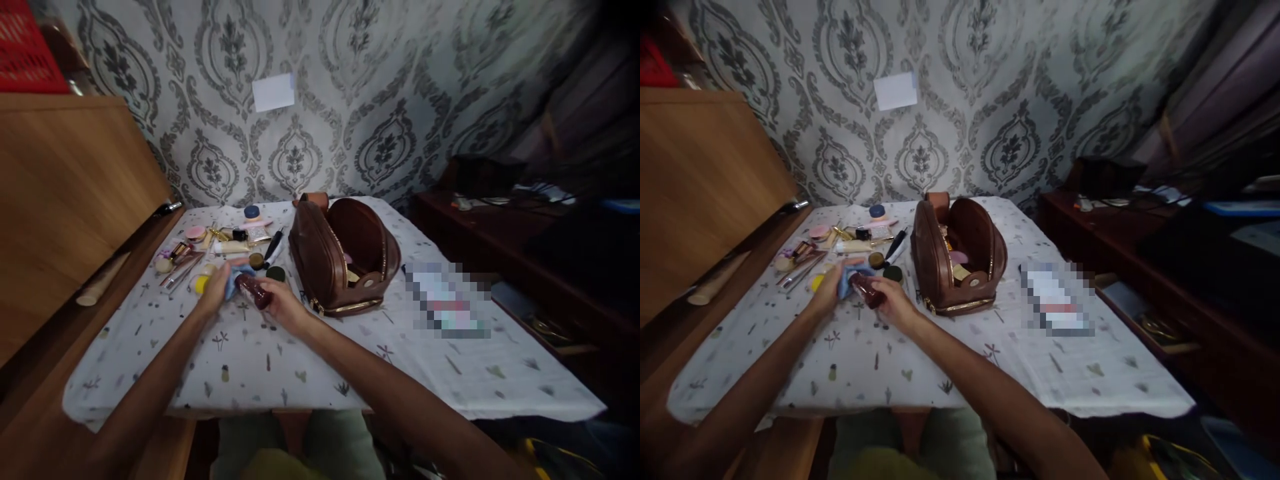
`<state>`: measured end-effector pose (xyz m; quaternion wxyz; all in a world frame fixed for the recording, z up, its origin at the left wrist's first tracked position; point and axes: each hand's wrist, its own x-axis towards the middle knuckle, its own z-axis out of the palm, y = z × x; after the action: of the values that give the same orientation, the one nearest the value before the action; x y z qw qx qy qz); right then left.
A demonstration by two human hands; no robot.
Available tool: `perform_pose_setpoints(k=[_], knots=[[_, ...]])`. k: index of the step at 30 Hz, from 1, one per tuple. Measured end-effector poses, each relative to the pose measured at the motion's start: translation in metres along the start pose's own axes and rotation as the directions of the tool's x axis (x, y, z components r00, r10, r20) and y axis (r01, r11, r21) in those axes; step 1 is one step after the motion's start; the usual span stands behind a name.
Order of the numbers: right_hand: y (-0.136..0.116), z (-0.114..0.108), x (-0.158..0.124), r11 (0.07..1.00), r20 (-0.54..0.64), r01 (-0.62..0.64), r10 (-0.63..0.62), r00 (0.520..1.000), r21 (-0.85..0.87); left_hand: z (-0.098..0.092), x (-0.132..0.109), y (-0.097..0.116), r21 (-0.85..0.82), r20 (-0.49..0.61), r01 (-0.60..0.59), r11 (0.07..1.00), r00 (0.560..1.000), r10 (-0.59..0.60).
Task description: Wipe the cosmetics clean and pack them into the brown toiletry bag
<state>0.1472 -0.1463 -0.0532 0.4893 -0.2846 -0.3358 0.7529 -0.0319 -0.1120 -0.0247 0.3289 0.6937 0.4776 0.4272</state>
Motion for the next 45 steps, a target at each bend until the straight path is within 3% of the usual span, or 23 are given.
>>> perform_pose_setpoints(k=[2, 4, 9, 15, 22, 25, 28, 30, 33, 35, 39, 42, 45], knots=[[-0.003, 0.001, -0.003, 0.997, 0.018, -0.064, 0.063, 0.998, 0.053, 0.006, -0.008, 0.005, 0.064, 0.102, -0.072, 0.995, 0.993, 0.065], [-0.004, 0.001, -0.004, 0.993, 0.006, -0.104, 0.104, 0.995, 0.063, 0.01, -0.012, 0.011, 0.124, 0.124, -0.117, 0.985, 0.987, 0.101], [-0.002, 0.0, -0.001, 0.991, 0.042, -0.131, 0.131, 0.991, 0.0, 0.011, -0.014, 0.012, 0.239, 0.078, -0.1, 0.966, 0.993, 0.083], [0.001, 0.003, -0.005, 0.989, 0.106, -0.083, 0.096, 0.99, -0.125, 0.011, -0.014, 0.004, 0.194, 0.02, -0.024, 0.981, 1.0, 0.02], [0.0, 0.003, -0.007, 0.987, 0.181, -0.068, 0.093, 0.979, -0.143, 0.008, -0.008, 0.002, 0.029, -0.102, 0.127, 0.992, 0.987, -0.123], [-0.001, 0.003, -0.005, 0.998, 0.131, -0.047, 0.051, 0.99, -0.032, 0.007, -0.007, 0.001, -0.001, -0.214, 0.17, 0.985, 0.962, -0.167], [-0.002, 0.003, -0.002, 0.999, 0.043, 0.038, -0.04, 0.998, 0.032, 0.012, -0.011, 0.002, 0.024, -0.322, 0.108, 0.994, 0.942, -0.095], [0.0, 0.001, 0.001, 0.996, 0.014, 0.084, -0.084, 0.996, 0.044, 0.018, -0.017, 0.002, 0.046, -0.284, 0.041, 0.998, 0.958, -0.026], [0.003, -0.004, 0.006, 0.992, -0.005, 0.125, -0.125, 0.992, 0.026, 0.028, -0.028, 0.002, 0.082, -0.1, -0.046, 0.996, 0.994, 0.054], [0.005, -0.006, 0.009, 0.989, -0.011, 0.145, -0.145, 0.989, -0.012, 0.031, -0.032, 0.001, 0.11, -0.013, -0.09, 0.99, 0.996, 0.092], [0.003, -0.007, 0.008, 0.957, 0.049, 0.214, -0.209, 0.977, -0.194, 0.031, -0.032, -0.003, 0.16, 0.039, -0.211, 0.964, 0.977, 0.207], [-0.003, -0.005, 0.003, 0.858, 0.134, 0.341, -0.313, 0.94, -0.385, 0.031, -0.032, -0.002, 0.184, 0.081, -0.316, 0.931, 0.948, 0.306], [-0.009, -0.005, -0.001, 0.692, 0.168, 0.442, -0.429, 0.888, -0.57, 0.032, -0.034, -0.002, 0.2, 0.121, -0.379, 0.904, 0.925, 0.361]])
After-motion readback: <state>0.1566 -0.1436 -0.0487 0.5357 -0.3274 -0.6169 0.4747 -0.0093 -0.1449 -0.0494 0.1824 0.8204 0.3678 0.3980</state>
